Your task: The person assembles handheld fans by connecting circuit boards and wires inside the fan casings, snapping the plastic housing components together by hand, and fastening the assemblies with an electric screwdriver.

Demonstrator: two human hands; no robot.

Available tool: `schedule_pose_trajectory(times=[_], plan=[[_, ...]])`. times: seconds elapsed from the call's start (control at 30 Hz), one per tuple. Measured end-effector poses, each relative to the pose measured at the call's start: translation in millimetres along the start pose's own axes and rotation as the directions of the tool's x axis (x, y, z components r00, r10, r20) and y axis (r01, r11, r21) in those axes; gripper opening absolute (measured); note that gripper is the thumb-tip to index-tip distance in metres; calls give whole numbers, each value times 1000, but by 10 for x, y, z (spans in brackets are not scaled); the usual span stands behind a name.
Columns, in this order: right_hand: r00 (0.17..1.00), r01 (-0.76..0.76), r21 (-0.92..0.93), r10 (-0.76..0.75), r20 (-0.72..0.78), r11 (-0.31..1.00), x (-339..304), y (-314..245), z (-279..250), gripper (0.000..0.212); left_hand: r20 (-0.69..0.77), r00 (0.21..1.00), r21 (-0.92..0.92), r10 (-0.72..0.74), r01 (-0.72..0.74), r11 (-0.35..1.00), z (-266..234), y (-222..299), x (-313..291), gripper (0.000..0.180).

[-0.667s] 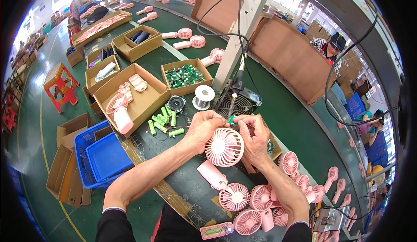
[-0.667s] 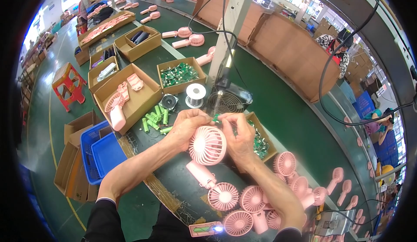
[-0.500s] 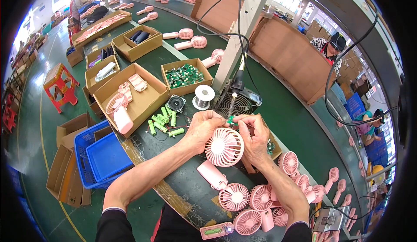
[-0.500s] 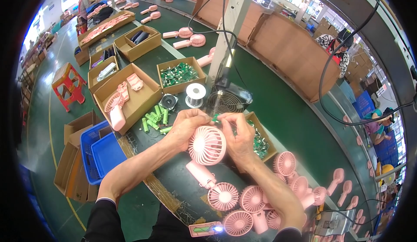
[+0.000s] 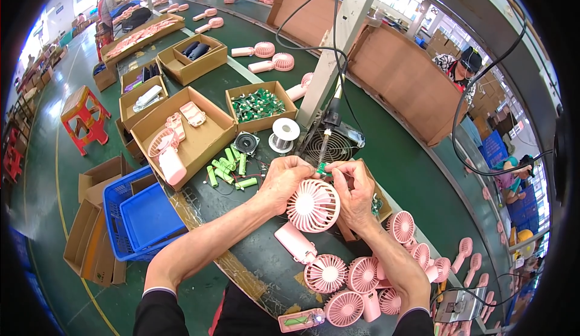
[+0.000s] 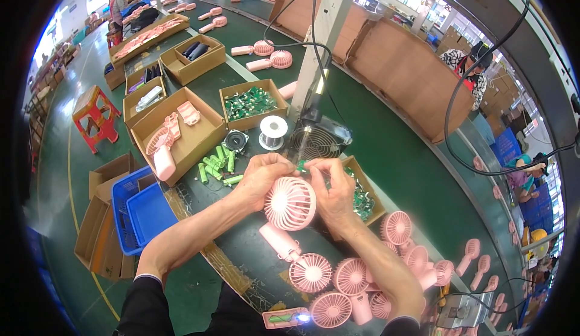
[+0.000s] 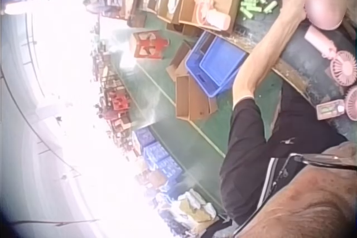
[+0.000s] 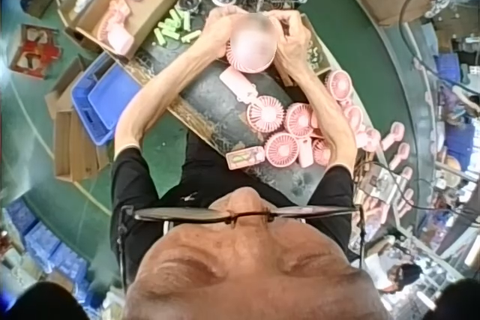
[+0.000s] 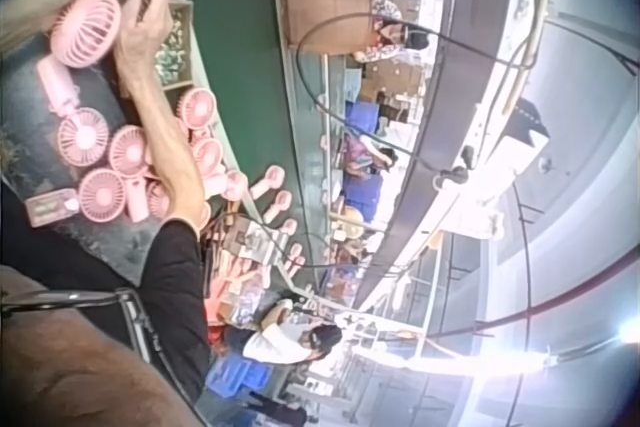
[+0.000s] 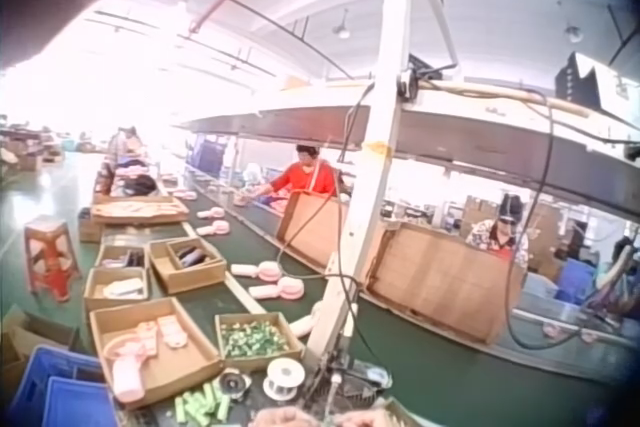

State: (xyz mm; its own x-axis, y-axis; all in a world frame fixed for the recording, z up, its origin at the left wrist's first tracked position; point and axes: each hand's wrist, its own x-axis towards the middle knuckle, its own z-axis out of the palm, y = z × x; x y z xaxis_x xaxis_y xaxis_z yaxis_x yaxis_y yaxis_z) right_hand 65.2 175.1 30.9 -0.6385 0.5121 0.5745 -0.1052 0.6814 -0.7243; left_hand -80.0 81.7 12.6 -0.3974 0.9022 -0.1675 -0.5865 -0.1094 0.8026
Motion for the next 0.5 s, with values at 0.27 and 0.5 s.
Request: schedule_pose_trajectory(times=[0.27, 0.5], plan=[[1000, -4, -32, 4, 15, 999, -10, -9, -12, 10, -8, 1000, 16, 5, -5, 1000, -4, -29, -17, 5], [1000, -7, -30, 7, 0, 1000, -31, 61, -4, 9, 12, 1000, 6, 14, -14, 1000, -5, -60, -46, 7]])
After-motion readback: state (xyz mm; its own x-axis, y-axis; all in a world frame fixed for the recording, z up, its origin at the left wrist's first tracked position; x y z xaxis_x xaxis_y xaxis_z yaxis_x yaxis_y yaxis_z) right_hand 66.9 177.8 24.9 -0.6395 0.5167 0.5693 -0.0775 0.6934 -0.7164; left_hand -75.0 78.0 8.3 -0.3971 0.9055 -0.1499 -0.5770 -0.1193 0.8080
